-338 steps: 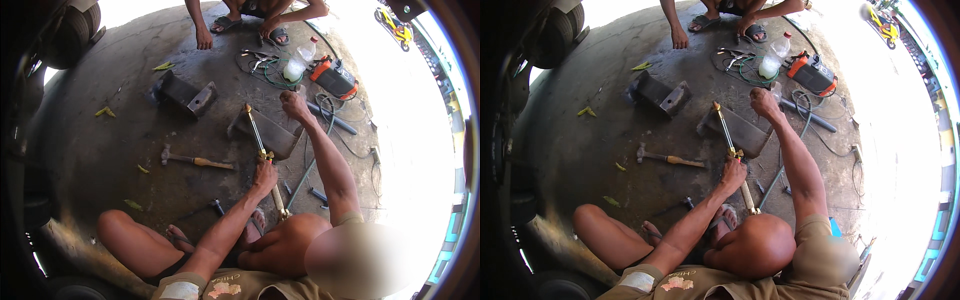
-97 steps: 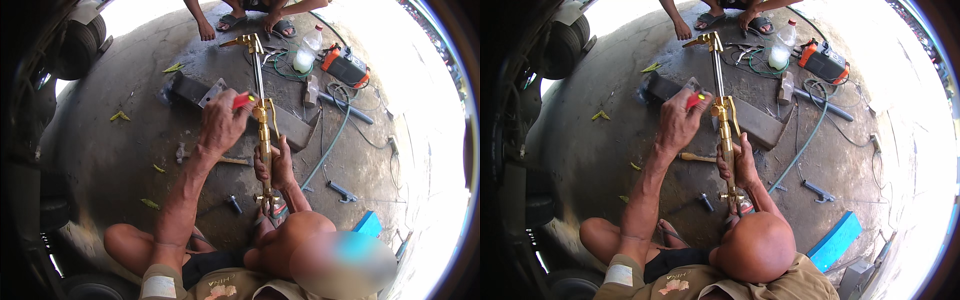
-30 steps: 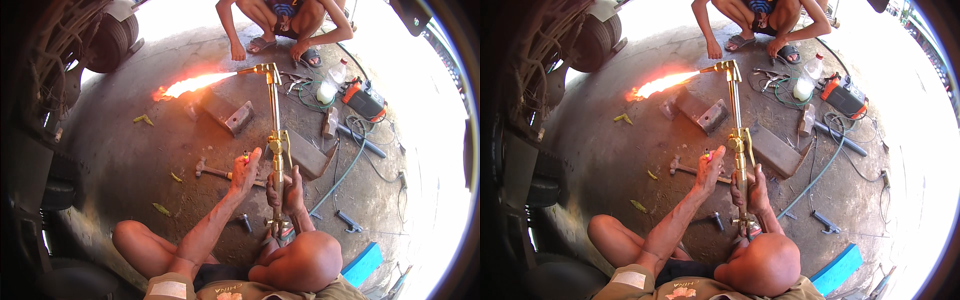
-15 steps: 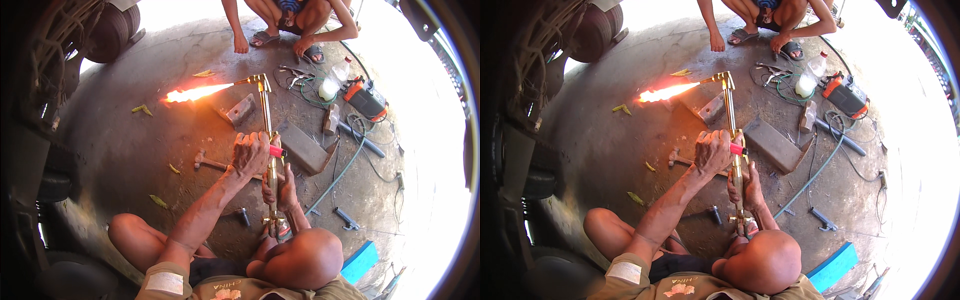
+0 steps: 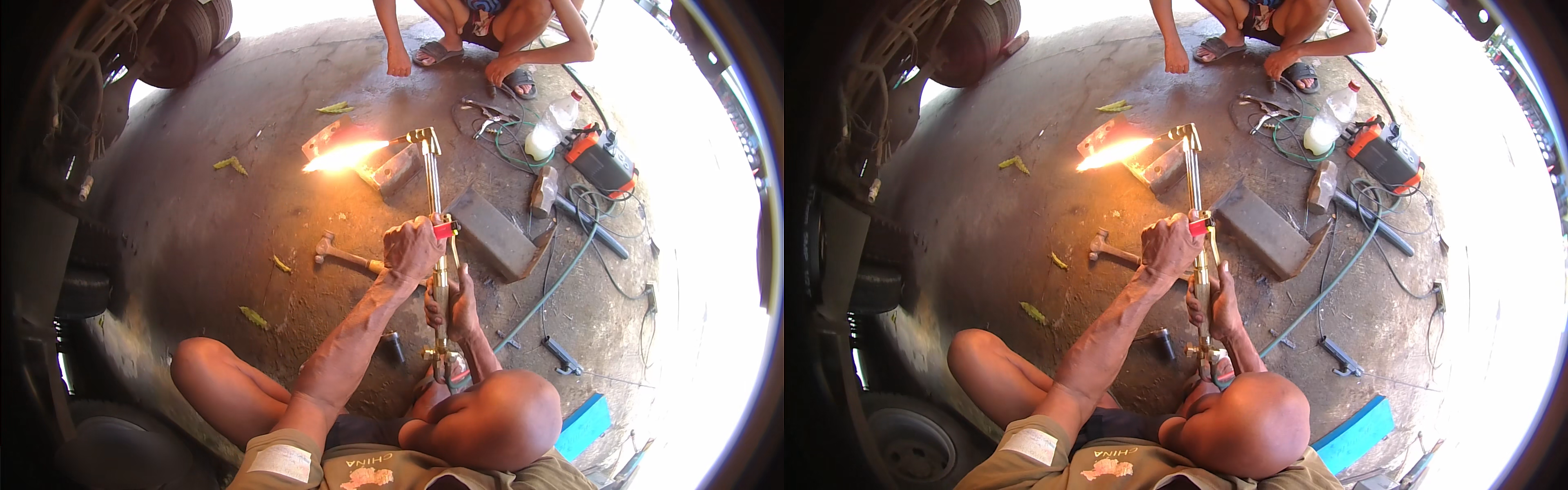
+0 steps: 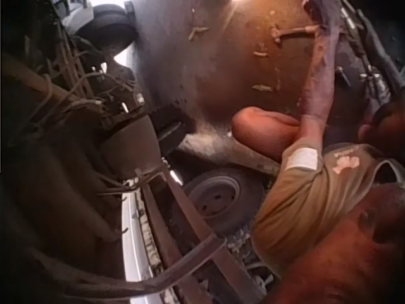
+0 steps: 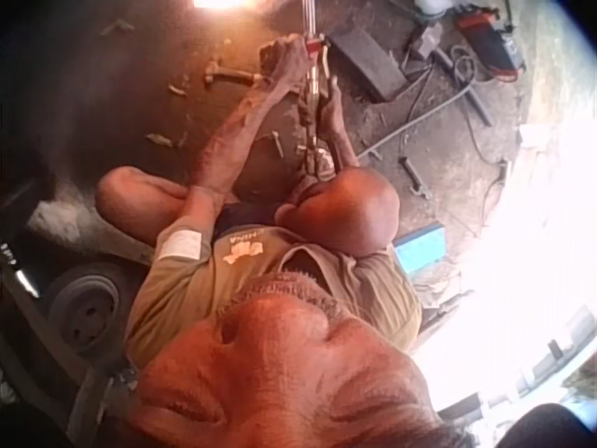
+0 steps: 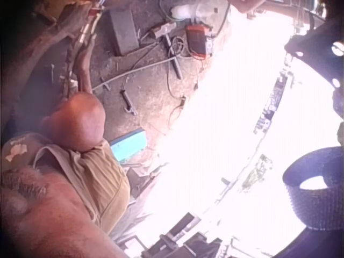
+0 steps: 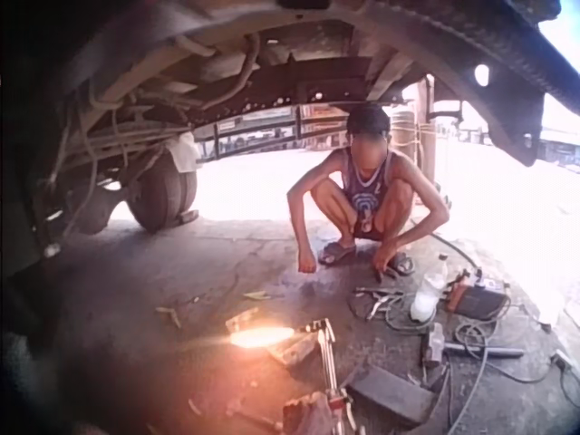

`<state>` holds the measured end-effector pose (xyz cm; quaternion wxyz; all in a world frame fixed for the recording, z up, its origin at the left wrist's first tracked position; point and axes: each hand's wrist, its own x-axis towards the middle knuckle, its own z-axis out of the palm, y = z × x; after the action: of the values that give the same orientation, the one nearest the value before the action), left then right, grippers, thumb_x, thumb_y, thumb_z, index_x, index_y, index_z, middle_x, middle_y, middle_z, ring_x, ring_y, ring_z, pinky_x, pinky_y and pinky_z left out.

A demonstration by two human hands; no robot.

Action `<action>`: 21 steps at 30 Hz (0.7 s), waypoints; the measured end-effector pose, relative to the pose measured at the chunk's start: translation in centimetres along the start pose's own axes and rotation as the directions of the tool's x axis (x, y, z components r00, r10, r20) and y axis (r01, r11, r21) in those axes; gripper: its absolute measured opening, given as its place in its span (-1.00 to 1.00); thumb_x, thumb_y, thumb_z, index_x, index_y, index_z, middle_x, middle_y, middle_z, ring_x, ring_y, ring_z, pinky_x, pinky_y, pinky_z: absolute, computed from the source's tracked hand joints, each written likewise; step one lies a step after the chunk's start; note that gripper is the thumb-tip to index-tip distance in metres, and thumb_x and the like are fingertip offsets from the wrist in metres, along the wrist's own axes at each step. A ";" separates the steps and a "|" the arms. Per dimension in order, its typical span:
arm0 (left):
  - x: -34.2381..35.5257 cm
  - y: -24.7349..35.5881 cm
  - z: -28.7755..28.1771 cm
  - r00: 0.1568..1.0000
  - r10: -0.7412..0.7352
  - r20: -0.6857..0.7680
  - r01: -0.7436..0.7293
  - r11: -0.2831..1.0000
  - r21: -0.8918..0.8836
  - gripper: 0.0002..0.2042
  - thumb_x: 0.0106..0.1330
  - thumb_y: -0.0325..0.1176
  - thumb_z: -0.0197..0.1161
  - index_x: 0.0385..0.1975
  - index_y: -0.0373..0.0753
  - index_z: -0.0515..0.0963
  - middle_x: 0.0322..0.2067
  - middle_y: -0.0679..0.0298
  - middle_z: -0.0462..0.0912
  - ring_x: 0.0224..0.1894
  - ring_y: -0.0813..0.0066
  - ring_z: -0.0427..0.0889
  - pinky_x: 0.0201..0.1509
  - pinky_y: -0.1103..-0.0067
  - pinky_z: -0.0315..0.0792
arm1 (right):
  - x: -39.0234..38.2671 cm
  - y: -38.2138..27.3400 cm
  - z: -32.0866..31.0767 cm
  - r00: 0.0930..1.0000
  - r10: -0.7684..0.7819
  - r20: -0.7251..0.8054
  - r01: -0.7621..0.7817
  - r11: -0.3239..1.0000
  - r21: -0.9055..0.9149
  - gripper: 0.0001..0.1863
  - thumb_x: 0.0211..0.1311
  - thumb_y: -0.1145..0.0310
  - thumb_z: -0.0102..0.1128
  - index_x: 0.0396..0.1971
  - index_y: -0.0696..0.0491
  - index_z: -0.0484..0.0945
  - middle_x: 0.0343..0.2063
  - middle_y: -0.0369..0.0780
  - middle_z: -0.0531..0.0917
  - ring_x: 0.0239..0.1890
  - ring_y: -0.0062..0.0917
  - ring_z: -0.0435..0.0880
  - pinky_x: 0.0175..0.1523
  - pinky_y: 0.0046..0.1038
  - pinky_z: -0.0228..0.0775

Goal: The person uses a handheld torch to heat a metal block placed on the ground. They ignite the torch, direct the flame onto the metal, and adjust the flame intensity while another person assists nearby.

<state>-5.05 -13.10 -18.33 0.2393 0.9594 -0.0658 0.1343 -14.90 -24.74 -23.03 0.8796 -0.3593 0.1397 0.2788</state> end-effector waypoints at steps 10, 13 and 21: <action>-0.3 0.9 -1.1 0.999 -0.032 0.027 0.032 0.999 0.000 -0.47 0.46 0.00 0.09 -0.69 -0.25 0.57 -0.69 -0.02 0.61 -0.62 -0.02 0.66 -0.51 0.22 0.50 | 0.0 0.1 -0.3 1.000 0.001 -0.022 -0.001 1.000 -0.019 -0.14 0.28 -0.58 -0.42 -0.29 0.04 0.38 -0.68 -0.31 0.37 -0.79 -0.61 0.24 -0.66 -0.56 0.11; -0.3 1.2 -1.0 0.998 -0.057 0.015 0.057 0.998 -0.005 -0.45 0.47 0.03 0.07 -0.69 -0.24 0.58 -0.70 -0.02 0.61 -0.62 -0.03 0.67 -0.50 0.22 0.50 | -0.1 0.0 -0.3 1.000 0.000 -0.031 0.000 1.000 -0.005 -0.14 0.29 -0.57 -0.44 -0.29 0.04 0.39 -0.68 -0.31 0.38 -0.79 -0.61 0.24 -0.66 -0.56 0.11; -0.4 1.8 -1.0 0.994 -0.100 0.055 0.102 0.994 -0.041 -0.44 0.46 0.08 0.07 -0.68 -0.23 0.59 -0.70 -0.03 0.61 -0.59 -0.04 0.68 -0.47 0.19 0.52 | -0.4 0.0 -0.5 0.999 -0.012 -0.041 0.012 1.000 0.004 -0.14 0.28 -0.58 -0.44 -0.28 0.03 0.39 -0.68 -0.31 0.38 -0.80 -0.60 0.25 -0.66 -0.56 0.11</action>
<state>-6.03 -14.19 -16.75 0.2647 0.9593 -0.0264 0.0952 -15.25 -25.24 -23.15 0.8790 -0.3639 0.1563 0.2657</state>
